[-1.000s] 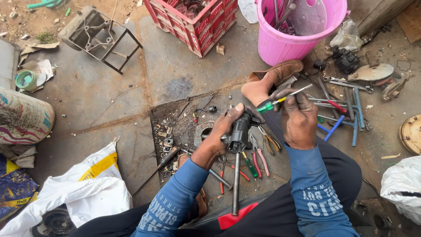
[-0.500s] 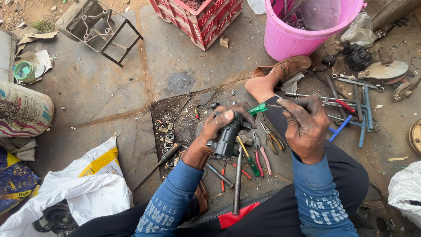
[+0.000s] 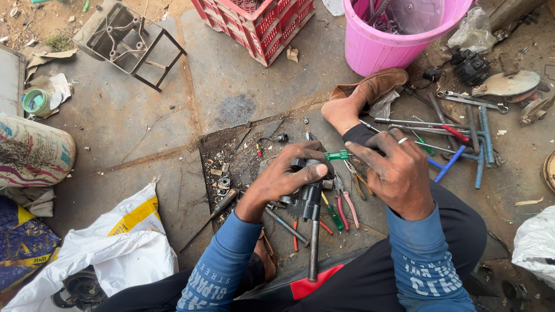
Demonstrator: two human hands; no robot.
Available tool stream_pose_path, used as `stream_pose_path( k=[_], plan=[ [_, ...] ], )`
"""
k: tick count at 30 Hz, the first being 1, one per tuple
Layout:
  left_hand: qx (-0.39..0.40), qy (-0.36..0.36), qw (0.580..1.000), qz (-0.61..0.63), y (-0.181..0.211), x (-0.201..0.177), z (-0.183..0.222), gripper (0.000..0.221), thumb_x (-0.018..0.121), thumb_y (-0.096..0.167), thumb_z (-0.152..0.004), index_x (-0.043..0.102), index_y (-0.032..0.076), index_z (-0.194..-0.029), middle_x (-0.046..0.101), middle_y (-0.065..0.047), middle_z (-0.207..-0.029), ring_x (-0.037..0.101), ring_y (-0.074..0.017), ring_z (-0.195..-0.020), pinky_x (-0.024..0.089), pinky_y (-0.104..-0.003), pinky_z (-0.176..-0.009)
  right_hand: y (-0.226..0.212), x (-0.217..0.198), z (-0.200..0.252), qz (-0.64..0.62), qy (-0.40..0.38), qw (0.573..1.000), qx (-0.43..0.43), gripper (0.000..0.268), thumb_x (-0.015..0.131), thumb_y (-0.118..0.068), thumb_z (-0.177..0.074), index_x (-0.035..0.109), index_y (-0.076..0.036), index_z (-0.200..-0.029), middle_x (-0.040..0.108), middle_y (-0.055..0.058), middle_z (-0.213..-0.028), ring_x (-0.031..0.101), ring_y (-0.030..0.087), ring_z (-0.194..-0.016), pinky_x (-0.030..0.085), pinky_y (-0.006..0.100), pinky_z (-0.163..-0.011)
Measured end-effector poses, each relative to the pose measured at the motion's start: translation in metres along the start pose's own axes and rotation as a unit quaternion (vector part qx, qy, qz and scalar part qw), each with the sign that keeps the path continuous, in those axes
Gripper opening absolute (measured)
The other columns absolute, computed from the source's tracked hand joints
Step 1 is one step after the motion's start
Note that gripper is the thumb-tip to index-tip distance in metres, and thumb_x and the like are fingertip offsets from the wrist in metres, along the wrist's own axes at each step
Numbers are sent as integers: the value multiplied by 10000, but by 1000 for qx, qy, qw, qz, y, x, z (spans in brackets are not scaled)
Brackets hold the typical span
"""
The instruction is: The person disassembles and repairs a small mechanical component using a screwdriver, pliers, and a hammer while sitting on the floor.
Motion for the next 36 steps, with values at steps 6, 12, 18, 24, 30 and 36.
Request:
stream_pose_path(
  k=[6, 12, 18, 24, 30, 36],
  plan=[
    [-4, 12, 997, 77, -6, -6, 3, 603, 717, 541, -867, 763, 27, -1178, 611, -250, -1446, 530, -355, -1433, 364, -488, -1198, 15, -21, 8, -164, 40, 983, 70, 251, 746, -150, -935, 706, 3, -1129, 697, 168, -1046, 710, 333, -954, 557, 418, -807],
    [-27, 21, 995, 94, -9, -1, 2, 647, 731, 532, -842, 713, 9, -1223, 578, -248, -1475, 532, -376, -1405, 377, -488, -1171, 22, -3, 12, -209, 33, 970, 121, 119, 721, -80, -946, 689, 31, -975, 682, 143, -868, 704, 279, -782, 536, 374, -687],
    [-11, 13, 992, 121, -15, 0, 4, 636, 721, 523, -872, 702, -14, -1212, 561, -285, -1479, 529, -385, -1422, 378, -499, -1185, 13, 3, 10, -167, 52, 981, 79, 85, 742, -7, -903, 665, 29, -905, 641, 153, -836, 662, 320, -753, 503, 411, -663],
    [-39, 13, 981, 188, -19, 2, 5, 613, 703, 488, -889, 670, -20, -1229, 572, -269, -1465, 563, -368, -1378, 405, -498, -1157, 6, 8, 9, -191, 59, 977, 75, 102, 734, 53, -850, 661, 29, -915, 644, 145, -858, 672, 306, -766, 522, 397, -671],
    [-49, 23, 976, 209, -15, 12, 6, 591, 683, 462, -910, 669, -28, -1241, 646, -198, -1343, 622, -284, -1269, 464, -434, -1103, 4, 11, 8, -171, 51, 982, 61, 116, 750, 42, -806, 660, 18, -875, 654, 149, -819, 662, 336, -739, 505, 429, -656],
    [-83, 24, 948, 307, -12, 10, 1, 583, 694, 442, -895, 671, -53, -1201, 727, -144, -1100, 697, -234, -1072, 540, -391, -987, 20, 5, 7, -245, 54, 964, 91, 215, 704, -165, -1019, 687, 40, -1082, 699, 113, -921, 717, 213, -829, 540, 337, -687]
  ],
)
Point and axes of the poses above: each hand's wrist, its own z-axis away from the middle knuckle, its own x-axis out of the palm, y = z × x, the point moved 1 cm from there along -z, towards the middle knuckle
